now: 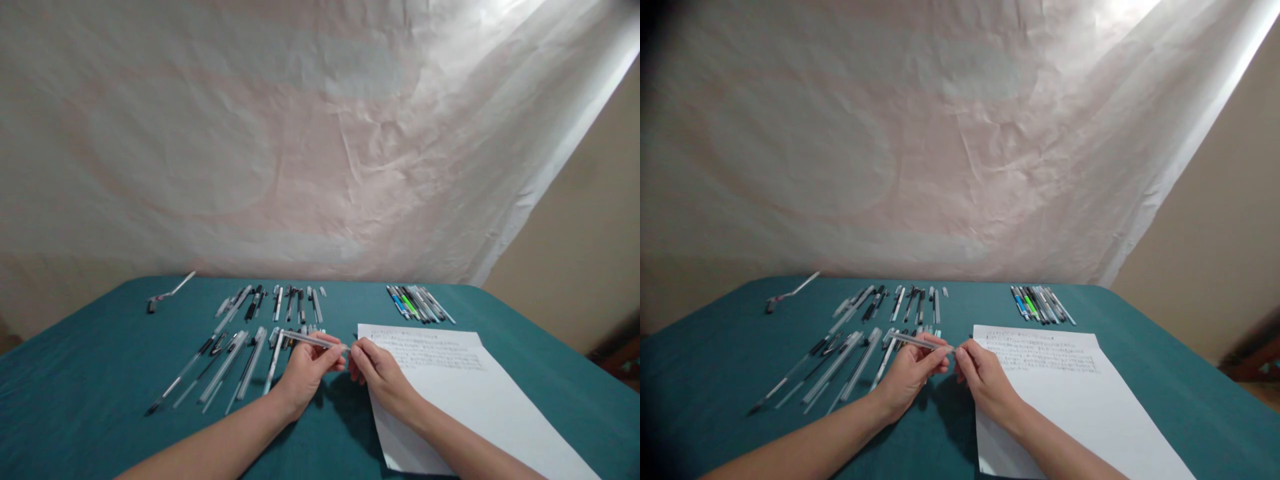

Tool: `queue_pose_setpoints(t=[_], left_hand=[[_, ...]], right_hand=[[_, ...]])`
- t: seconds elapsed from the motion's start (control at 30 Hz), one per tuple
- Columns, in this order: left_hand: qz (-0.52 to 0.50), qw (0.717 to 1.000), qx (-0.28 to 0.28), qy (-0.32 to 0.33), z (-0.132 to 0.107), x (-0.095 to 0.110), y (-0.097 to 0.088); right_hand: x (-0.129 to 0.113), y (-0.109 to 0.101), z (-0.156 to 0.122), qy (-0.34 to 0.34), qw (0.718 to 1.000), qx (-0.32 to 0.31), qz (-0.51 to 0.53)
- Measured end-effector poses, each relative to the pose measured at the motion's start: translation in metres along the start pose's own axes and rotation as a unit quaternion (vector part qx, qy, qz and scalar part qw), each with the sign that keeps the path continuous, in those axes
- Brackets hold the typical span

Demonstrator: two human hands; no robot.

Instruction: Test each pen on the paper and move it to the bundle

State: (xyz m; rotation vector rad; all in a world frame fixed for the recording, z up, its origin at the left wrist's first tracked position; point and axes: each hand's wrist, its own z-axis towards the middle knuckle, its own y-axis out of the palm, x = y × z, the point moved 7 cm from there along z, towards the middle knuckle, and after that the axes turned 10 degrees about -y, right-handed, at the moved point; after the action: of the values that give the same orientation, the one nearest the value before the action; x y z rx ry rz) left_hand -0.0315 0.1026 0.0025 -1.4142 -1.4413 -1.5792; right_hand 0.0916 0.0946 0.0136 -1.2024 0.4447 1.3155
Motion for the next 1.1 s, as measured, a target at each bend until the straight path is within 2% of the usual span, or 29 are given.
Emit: queue_pose_setpoints(t=[0.17, 0.4, 0.63, 0.73, 0.87, 0.97, 1.03, 1.1], left_hand=[[-0.018, 1.0, 0.007, -0.006, 0.0, 0.0, 0.001], [0.01, 1.0, 0.002, 0.003, -0.001, 0.004, 0.002], [0.041, 0.999, -0.011, 0.02, -0.004, 0.009, 0.006], [0.048, 0.998, -0.022, 0.028, -0.005, 0.011, 0.007], [0.054, 0.997, -0.036, 0.034, -0.006, 0.013, 0.009], [0.057, 0.997, -0.041, 0.029, -0.007, 0.012, 0.01], [0.051, 0.997, -0.043, 0.025, -0.006, 0.011, 0.01], [0.042, 0.998, -0.043, 0.023, -0.005, 0.009, 0.009]], right_hand=[[-0.001, 0.003, 0.0, 0.018, 0.998, -0.006, 0.057], [-0.003, 0.001, -0.003, -0.012, 1.0, 0.007, 0.009], [0.001, 0.01, -0.003, 0.043, 0.989, -0.007, 0.141], [0.002, 0.017, -0.004, 0.091, 0.965, -0.022, 0.245], [0.007, 0.026, -0.008, 0.17, 0.905, -0.028, 0.389], [0.011, 0.031, -0.012, 0.227, 0.865, -0.044, 0.446], [0.011, 0.032, -0.013, 0.241, 0.855, -0.055, 0.456], [0.008, 0.03, -0.012, 0.226, 0.862, -0.06, 0.449]])
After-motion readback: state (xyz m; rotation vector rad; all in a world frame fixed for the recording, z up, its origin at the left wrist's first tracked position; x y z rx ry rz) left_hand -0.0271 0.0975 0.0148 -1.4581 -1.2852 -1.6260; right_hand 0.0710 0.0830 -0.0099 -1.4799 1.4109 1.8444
